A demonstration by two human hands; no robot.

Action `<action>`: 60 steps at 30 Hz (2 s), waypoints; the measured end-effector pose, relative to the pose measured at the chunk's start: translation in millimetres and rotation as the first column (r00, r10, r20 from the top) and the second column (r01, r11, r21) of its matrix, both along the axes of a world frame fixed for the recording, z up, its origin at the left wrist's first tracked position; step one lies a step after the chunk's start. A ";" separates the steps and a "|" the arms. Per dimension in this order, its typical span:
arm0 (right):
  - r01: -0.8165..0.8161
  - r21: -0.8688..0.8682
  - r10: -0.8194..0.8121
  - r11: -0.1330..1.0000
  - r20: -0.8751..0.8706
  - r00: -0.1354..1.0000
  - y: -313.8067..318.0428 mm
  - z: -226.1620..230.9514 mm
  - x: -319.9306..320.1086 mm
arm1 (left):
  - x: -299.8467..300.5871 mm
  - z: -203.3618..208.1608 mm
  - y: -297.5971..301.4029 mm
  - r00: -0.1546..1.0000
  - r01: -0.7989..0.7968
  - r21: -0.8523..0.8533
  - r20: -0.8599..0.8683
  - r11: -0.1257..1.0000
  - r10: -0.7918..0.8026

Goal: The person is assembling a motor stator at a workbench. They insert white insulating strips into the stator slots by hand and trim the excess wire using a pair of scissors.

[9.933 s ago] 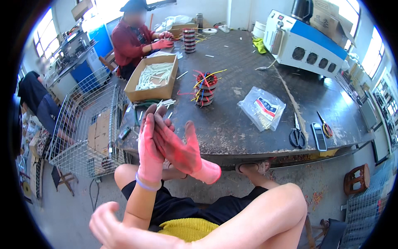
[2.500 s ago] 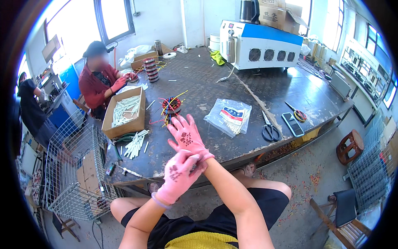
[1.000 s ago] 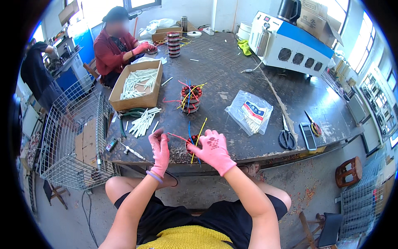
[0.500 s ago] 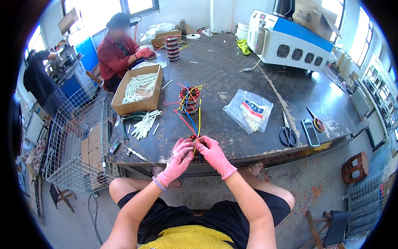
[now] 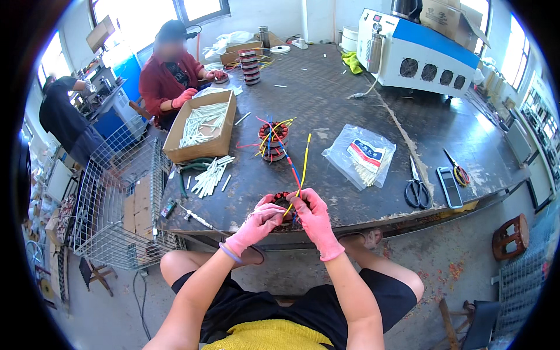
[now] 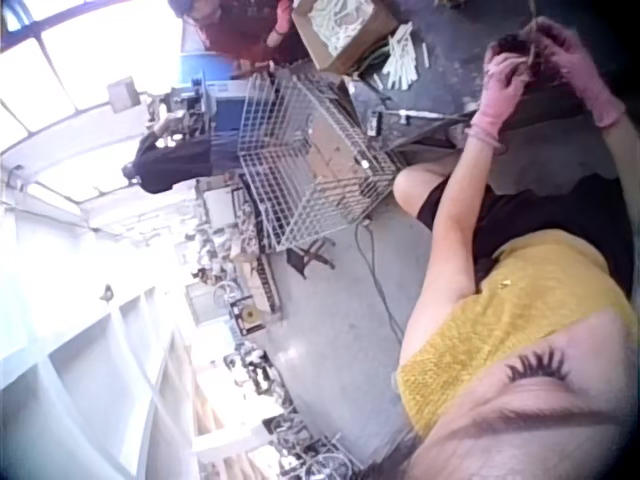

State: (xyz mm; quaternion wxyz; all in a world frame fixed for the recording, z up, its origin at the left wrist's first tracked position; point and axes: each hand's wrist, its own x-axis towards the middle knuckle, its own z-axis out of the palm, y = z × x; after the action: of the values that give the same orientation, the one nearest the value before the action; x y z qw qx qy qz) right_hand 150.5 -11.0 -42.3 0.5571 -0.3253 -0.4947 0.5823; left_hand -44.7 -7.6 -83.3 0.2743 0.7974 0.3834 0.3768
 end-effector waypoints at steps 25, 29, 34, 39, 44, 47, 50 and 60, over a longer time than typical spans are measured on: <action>0.228 0.205 -0.291 0.952 0.376 0.880 -2.4 18.3 2.4 | 20.6 0.1 -3.2 0.972 -0.178 0.207 -0.119 0.962 0.205; 0.174 0.550 -0.464 0.817 0.447 0.765 -10.2 28.8 -1.4 | 20.4 2.0 -0.8 0.971 -0.215 0.182 -0.064 0.960 0.229; 0.218 0.246 -0.307 0.944 0.423 0.852 -5.6 19.8 5.1 | 18.6 10.1 -4.6 0.987 -0.119 0.116 -0.095 0.986 0.130; 0.165 0.180 -0.227 0.970 0.424 0.877 -6.4 30.3 6.1 | 33.0 32.1 -11.8 0.980 -0.136 0.205 -0.114 0.969 0.162; 0.181 0.258 -0.290 0.949 0.486 0.825 -2.9 28.5 8.2 | 33.9 11.0 -6.7 0.987 -0.139 0.108 -0.071 0.984 0.147; 0.203 0.273 -0.308 0.940 0.431 0.848 -3.9 27.4 5.8 | 36.4 16.4 -9.5 0.986 -0.153 0.116 -0.049 0.981 0.159; 0.228 0.269 -0.322 0.936 0.387 0.864 -4.4 22.6 4.5 | 38.9 9.9 -9.4 0.976 -0.193 0.182 -0.065 0.964 0.208; 0.161 0.187 -0.217 0.969 0.334 0.917 -6.5 26.5 5.6 | 38.2 -1.0 -7.5 0.974 -0.208 0.271 -0.026 0.940 0.223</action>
State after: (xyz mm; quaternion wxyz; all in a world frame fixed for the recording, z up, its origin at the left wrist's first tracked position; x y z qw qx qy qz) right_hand 156.1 -17.4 -15.9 0.5370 -0.4260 -0.5966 0.4174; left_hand -6.5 -15.1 -84.3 0.1109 0.7904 0.4218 0.4302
